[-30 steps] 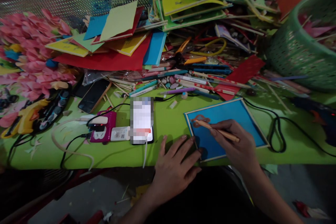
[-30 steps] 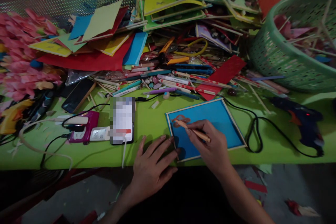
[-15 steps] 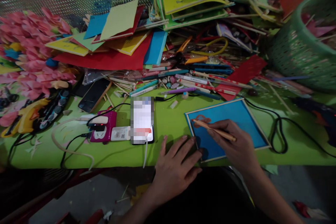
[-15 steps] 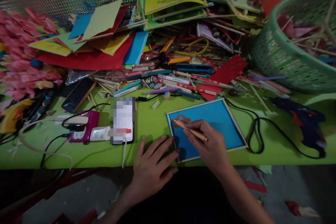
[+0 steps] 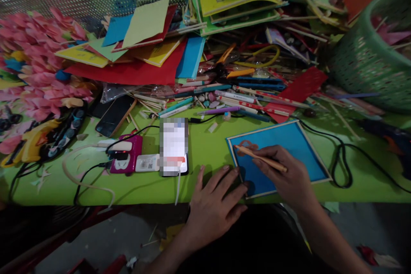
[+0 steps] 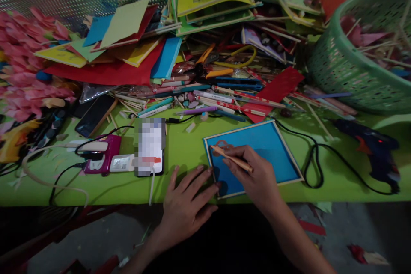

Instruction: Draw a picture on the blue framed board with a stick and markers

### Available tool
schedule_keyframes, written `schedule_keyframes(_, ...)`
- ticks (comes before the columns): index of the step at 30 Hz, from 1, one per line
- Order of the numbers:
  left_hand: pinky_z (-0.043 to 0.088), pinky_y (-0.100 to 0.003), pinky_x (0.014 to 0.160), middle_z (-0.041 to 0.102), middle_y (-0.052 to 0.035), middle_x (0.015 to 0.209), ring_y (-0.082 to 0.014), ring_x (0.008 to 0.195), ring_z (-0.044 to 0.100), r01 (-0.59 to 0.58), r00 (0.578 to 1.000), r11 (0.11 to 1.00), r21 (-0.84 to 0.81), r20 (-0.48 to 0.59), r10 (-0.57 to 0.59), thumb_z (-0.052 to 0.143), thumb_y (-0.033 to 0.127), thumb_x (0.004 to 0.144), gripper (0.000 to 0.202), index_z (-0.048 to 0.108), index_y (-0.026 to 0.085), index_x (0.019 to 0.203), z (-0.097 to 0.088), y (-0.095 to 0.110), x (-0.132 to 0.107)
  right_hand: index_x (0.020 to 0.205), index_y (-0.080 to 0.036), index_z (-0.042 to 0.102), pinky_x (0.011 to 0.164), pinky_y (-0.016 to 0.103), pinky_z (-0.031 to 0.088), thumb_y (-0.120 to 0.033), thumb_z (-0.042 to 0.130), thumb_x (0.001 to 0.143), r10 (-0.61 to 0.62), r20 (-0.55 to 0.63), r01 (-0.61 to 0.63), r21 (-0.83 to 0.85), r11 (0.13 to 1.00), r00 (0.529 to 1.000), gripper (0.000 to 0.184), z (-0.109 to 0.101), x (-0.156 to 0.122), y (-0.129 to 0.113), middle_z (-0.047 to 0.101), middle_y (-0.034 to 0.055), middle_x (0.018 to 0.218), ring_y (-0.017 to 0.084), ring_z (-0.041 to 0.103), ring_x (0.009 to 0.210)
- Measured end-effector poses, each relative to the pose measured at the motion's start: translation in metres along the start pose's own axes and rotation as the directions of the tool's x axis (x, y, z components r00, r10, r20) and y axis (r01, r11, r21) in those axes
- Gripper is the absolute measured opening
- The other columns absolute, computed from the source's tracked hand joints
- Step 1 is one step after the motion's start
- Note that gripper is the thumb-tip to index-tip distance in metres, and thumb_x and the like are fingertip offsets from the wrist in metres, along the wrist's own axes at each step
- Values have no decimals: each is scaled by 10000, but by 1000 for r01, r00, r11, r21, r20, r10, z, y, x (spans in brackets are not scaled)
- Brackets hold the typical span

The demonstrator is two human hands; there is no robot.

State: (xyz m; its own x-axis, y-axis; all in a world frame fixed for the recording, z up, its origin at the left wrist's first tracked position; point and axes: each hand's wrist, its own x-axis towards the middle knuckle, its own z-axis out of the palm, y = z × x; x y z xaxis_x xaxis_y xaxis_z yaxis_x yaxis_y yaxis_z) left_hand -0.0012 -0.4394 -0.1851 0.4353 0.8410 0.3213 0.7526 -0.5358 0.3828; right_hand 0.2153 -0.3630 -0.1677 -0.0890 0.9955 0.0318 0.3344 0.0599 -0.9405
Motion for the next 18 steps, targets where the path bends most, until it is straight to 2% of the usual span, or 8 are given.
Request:
schedule_keyframes(8,-18,-520,1354,644,21,1536,-210,1453,544,-2,1000,1000,17,9,2,678,473,1009,358,705,355,1346,1,0,-1,922,-258,717,809,398,667,-580,722,949,-10,-31,9,-22,1000,999,323,0,3,-10,831,77,937,276,817,900)
schedule_keyframes(13,16,-533,1353,653,9,1524,-233,1428,570,-13,1000,998,55,14,13,693,477,992,359,721,365,1331,0,0,0,926,-250,723,837,428,665,-565,724,949,15,-21,-15,-13,1000,1000,315,-1,1,-7,832,95,1009,305,811,989)
schedule_keyframes(18,-21,-515,1353,665,11,1512,-214,1435,562,0,1000,1000,14,3,0,670,474,1014,342,716,345,1327,-1,1,1,934,-251,724,762,377,654,-526,713,965,-13,-19,12,-49,999,1000,277,-4,-1,-4,814,72,906,270,805,853)
